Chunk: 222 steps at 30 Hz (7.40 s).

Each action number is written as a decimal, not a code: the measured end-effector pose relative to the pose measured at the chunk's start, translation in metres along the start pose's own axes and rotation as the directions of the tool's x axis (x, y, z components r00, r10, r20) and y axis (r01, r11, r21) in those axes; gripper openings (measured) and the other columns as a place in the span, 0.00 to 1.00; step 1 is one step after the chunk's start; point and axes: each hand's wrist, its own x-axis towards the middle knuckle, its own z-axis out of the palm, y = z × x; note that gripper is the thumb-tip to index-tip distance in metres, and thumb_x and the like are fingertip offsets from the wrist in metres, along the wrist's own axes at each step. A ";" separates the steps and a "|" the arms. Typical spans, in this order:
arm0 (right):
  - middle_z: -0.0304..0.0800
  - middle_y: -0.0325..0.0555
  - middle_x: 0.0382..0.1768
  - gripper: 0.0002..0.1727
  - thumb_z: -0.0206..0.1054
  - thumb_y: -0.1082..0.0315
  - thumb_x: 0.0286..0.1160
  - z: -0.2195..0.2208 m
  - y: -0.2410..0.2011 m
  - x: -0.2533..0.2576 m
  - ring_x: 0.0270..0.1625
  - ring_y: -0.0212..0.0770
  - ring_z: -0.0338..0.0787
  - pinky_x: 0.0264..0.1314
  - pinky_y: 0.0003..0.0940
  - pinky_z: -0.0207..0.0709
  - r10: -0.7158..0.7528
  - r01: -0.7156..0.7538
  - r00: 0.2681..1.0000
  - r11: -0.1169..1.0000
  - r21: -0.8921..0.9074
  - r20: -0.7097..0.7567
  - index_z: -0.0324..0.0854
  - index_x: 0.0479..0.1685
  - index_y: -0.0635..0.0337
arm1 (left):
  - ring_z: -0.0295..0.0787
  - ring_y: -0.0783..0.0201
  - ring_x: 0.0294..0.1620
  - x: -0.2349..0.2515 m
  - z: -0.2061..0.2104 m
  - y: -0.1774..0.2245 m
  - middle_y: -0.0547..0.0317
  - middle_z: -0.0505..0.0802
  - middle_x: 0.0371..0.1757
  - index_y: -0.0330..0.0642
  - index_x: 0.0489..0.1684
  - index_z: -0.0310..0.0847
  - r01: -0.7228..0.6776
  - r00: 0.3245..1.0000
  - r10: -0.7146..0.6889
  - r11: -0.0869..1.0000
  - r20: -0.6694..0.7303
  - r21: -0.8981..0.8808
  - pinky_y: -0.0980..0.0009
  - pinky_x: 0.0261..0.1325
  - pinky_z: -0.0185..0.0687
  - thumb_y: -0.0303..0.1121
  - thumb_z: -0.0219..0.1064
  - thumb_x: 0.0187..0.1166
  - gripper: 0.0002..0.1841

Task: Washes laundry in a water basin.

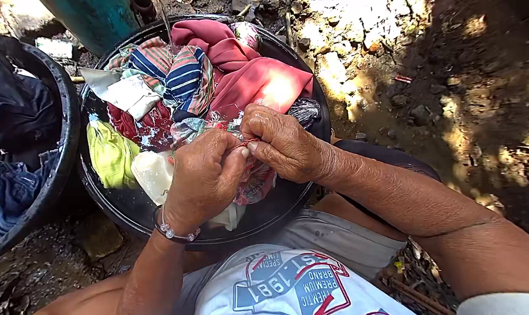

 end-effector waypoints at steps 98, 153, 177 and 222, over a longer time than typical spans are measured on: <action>0.76 0.44 0.37 0.10 0.51 0.73 0.76 0.015 0.004 -0.012 0.46 0.31 0.78 0.49 0.20 0.72 0.082 -0.090 0.996 0.968 0.234 0.047 0.76 0.32 0.64 | 0.85 0.77 0.31 -0.006 0.002 -0.028 0.60 0.88 0.31 0.34 0.34 0.85 0.024 1.000 -0.021 0.980 0.015 -0.198 0.82 0.38 0.85 0.29 0.71 0.75 0.06; 0.77 0.41 0.30 0.12 0.52 0.73 0.80 0.008 0.000 -0.007 0.37 0.28 0.78 0.41 0.22 0.70 0.305 -0.308 0.951 0.944 0.121 0.046 0.79 0.30 0.62 | 0.87 0.75 0.35 -0.011 0.024 -0.022 0.53 0.91 0.34 0.29 0.38 0.87 0.008 0.992 -0.007 1.000 -0.125 0.009 0.83 0.45 0.84 0.27 0.68 0.78 0.07; 0.86 0.48 0.49 0.19 0.60 0.70 0.62 0.009 0.019 -0.006 0.51 0.30 0.88 0.56 0.25 0.82 0.351 -0.318 0.936 0.880 0.354 -0.034 0.71 0.53 0.70 | 0.86 0.65 0.31 -0.007 0.025 -0.025 0.46 0.90 0.31 0.29 0.35 0.85 -0.084 0.976 0.133 0.961 -0.174 0.264 0.77 0.38 0.81 0.26 0.63 0.78 0.08; 0.80 0.36 0.28 0.08 0.57 0.78 0.71 0.023 0.004 -0.012 0.33 0.19 0.79 0.36 0.13 0.73 0.279 -0.209 0.953 0.887 0.412 -0.115 0.80 0.30 0.65 | 0.78 0.78 0.27 -0.007 0.014 -0.025 0.58 0.85 0.27 0.31 0.34 0.83 -0.057 0.995 0.052 0.997 -0.080 -0.057 0.85 0.33 0.75 0.24 0.63 0.76 0.06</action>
